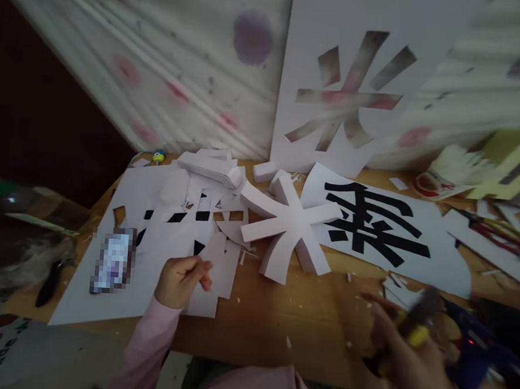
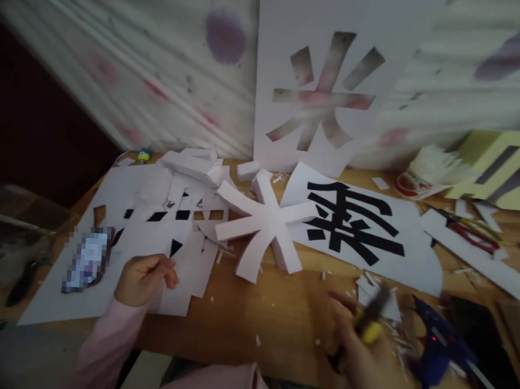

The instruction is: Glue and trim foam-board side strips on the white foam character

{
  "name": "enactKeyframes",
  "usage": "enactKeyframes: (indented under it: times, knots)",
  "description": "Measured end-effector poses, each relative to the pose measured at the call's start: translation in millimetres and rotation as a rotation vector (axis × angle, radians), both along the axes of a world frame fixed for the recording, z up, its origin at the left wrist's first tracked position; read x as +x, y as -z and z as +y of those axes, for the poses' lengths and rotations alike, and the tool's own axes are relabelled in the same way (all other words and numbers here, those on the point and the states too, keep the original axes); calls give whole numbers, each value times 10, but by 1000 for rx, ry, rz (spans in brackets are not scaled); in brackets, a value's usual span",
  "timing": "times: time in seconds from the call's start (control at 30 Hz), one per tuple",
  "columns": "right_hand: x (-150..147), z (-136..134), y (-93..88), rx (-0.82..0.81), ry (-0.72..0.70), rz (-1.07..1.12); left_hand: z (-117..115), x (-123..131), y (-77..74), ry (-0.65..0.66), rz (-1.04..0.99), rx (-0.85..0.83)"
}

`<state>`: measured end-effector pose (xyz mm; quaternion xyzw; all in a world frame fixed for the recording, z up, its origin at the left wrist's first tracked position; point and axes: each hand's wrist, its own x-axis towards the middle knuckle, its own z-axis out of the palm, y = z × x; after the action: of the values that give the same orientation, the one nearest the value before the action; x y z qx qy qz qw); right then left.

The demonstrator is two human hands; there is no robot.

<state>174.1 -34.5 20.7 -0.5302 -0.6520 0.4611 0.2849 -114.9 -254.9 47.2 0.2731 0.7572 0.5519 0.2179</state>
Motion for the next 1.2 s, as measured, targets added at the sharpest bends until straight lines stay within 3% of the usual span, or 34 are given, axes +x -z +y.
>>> enactKeyframes:
  times: [0.13,0.2,0.3,0.43,0.63,0.8,0.93,1.03,1.13,1.2]
  knots:
    - [-737,-30,124,414,-124,-144,33,37,114,12,119,30]
    - [-941,26,241,436,-192,-213,58,89,192,54,263,55]
    - [-1013,114,344,375,-239,-321,74,116,278,21,415,113]
    - [-932,149,290,358,-182,-320,115,58,274,-40,376,83]
    - [-851,107,-35,242,-81,-187,272,-15,154,6,291,20]
    - [-769,76,-306,-66,-5,148,520,212,78,60,250,137]
    - [-719,34,-333,-160,30,275,842,524,-22,184,584,318]
    - [-721,-38,-265,-247,29,360,1114,702,-127,147,871,376]
    - [-770,-166,-208,-357,-3,452,1335,758,-267,84,986,434]
    - [-807,-268,-205,-442,-48,507,1432,722,-394,150,1033,464]
